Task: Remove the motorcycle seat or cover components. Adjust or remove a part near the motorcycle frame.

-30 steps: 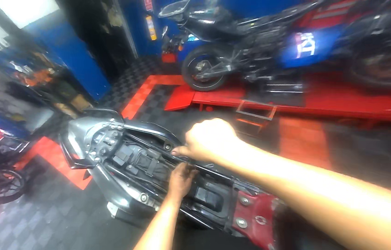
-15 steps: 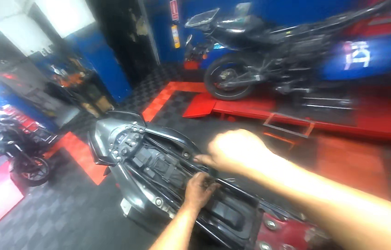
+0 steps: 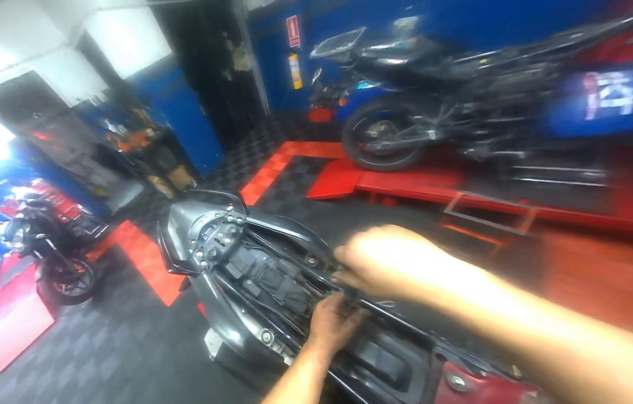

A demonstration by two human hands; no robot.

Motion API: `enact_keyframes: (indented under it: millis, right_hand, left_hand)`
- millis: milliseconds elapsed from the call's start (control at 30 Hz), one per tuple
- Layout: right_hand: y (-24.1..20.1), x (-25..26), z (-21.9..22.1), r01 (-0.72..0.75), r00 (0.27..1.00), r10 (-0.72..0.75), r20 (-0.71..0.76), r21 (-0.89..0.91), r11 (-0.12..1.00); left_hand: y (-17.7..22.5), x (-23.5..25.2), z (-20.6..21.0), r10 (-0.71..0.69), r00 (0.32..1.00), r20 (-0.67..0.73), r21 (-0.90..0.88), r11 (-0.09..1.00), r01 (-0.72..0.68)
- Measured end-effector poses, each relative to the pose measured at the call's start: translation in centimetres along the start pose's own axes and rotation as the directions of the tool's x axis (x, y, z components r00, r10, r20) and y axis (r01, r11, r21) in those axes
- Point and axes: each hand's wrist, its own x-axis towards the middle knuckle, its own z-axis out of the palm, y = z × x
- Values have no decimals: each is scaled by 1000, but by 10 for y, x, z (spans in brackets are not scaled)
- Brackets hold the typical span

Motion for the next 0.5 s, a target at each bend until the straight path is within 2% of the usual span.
enact_keyframes:
  millis: [100, 200, 267, 367, 433, 500]
  right_hand:
    - [-8, -1, -1, -158, 987, 157, -25, -18, 987]
    - [-11, 2, 2, -212, 977, 213, 15, -25, 977]
    - [-10, 3, 6, -123, 992, 123, 14, 1, 992]
    - [-7, -2, -2, 62, 989, -75, 128, 106, 992]
    - [-9, -5, -11, 80, 976, -105, 191, 131, 988]
    - [-10, -7, -12, 32, 982, -52, 180, 112, 993]
  left_hand:
    - [0, 1, 3, -17, 999, -52, 70, 997, 21]
    - [0, -2, 4, -14, 998, -53, 119, 993, 21]
    - [-1, -3, 3, 27, 999, -31, 121, 992, -23]
    - [-1, -2, 3, 65, 998, 18, 135, 989, -67]
    - [4, 0, -2, 25, 998, 61, 169, 985, -35]
    - [9, 0, -4, -54, 992, 113, 193, 981, 31]
